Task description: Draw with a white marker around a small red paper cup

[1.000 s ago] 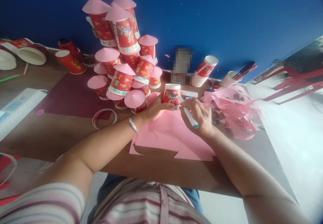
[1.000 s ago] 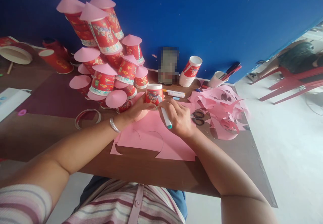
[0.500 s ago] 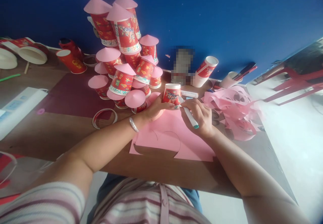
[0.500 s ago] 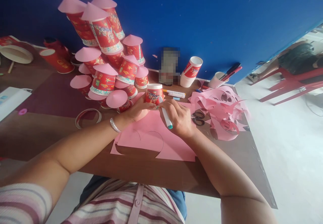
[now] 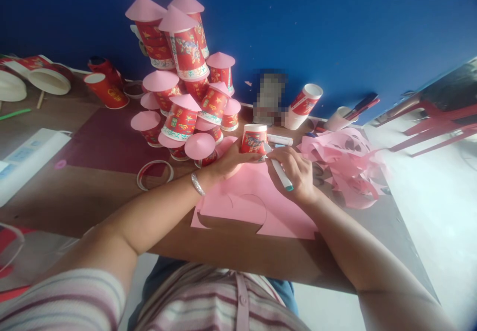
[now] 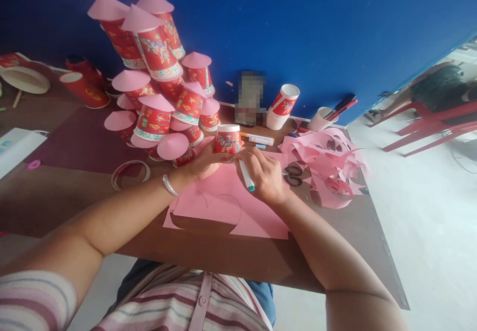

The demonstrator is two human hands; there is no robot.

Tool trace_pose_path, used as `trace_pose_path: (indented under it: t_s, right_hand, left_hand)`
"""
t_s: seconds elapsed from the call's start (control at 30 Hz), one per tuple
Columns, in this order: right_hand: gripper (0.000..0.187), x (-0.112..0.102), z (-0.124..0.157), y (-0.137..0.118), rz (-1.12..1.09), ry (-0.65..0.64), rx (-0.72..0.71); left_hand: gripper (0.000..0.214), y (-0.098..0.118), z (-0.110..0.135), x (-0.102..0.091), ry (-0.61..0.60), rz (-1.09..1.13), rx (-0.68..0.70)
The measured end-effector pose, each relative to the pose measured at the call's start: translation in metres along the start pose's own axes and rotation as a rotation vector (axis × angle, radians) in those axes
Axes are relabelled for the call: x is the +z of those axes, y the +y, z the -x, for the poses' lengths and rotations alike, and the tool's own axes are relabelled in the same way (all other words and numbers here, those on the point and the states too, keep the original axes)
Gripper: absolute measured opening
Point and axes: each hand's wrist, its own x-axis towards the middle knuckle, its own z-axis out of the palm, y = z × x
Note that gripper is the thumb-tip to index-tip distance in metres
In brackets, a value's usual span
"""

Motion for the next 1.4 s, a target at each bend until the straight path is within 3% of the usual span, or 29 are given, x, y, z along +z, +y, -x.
trace_pose_path:
  t_s: [0.3,0.6,0.83,1.4]
  right_hand:
    - [0.026,0.001,0.0,0.0,0.003,-0.003,-0.007]
    - [0.024,-0.002,0.001,-0.002,-0.007,-0.003,-0.049]
    - [0.025,-0.001,0.002,-0.002,0.008,-0.027,-0.035]
    - [0.024,-0.001,-0.001,-0.003,0.019,-0.032,-0.039]
  left_hand:
    - [0.04,-0.001,0.0,-0.002,-0.014,-0.013,0.018]
    - [0.045,-0.008,0.0,-0.005,0.015,-0.078,0.009]
    - [0.051,-0.015,-0.001,-0.012,-0.05,-0.109,0.034]
    - [0.055,-0.015,-0.002,-0.012,-0.029,-0.136,0.022]
